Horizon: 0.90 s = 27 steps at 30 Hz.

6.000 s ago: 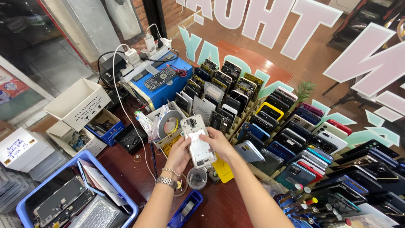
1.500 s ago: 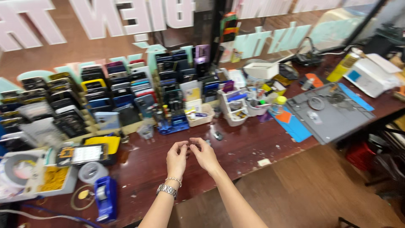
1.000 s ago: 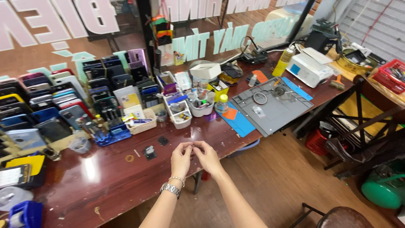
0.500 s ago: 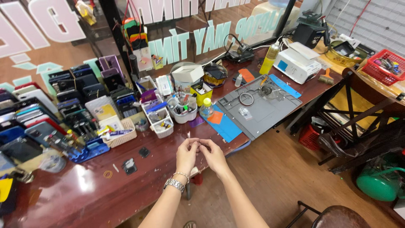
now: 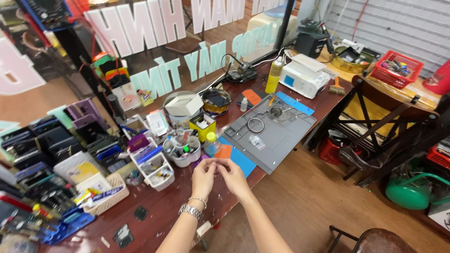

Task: The person organizes and handles various electronic components and phone parts on a cluttered workbench. They move boxes, plastic containers, and loose parts between bins and shelves, occasionally picking up and inspecting small items.

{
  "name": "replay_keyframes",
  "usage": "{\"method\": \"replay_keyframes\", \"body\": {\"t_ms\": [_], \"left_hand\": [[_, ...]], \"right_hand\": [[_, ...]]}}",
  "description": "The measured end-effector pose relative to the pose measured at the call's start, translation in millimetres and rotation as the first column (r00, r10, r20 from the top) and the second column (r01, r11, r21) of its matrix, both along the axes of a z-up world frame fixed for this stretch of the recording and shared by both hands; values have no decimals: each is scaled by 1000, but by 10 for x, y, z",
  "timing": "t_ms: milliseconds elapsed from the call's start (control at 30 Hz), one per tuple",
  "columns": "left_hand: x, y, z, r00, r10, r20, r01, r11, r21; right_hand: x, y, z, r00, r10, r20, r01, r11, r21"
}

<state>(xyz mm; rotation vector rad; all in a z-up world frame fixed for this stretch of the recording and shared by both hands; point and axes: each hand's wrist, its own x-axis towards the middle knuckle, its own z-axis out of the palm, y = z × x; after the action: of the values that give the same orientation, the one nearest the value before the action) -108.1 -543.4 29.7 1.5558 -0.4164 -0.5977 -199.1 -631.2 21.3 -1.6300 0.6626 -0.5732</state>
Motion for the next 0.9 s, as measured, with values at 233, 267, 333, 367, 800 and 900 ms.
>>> {"method": "replay_keyframes", "body": {"t_ms": [233,267,333,367,800,900], "left_hand": [[59,-489,-44,999,-53,1,53,998,16],[70,-591,-51,998,-58,6,58,998,23],[57,-796,-82,998,-59,10,59,998,22],[37,-889,-109,998,-58,12,58,998,22],[-648,-2349,-398,998,2,-61,-9,992,-122],[-874,-2567,-452,994,26,-107,-39,992,-117]], "right_hand": [[-7,-385,67,996,-50,-70,55,995,79],[-8,-485,75,995,-52,-87,62,991,120],[-16,-690,79,999,-39,-31,40,998,52],[-45,-774,67,1000,-29,-5,29,999,19],[-807,-2242,174,998,45,-36,-46,999,-6],[-1032,-2523,78,997,43,-65,-46,998,-44]]}}
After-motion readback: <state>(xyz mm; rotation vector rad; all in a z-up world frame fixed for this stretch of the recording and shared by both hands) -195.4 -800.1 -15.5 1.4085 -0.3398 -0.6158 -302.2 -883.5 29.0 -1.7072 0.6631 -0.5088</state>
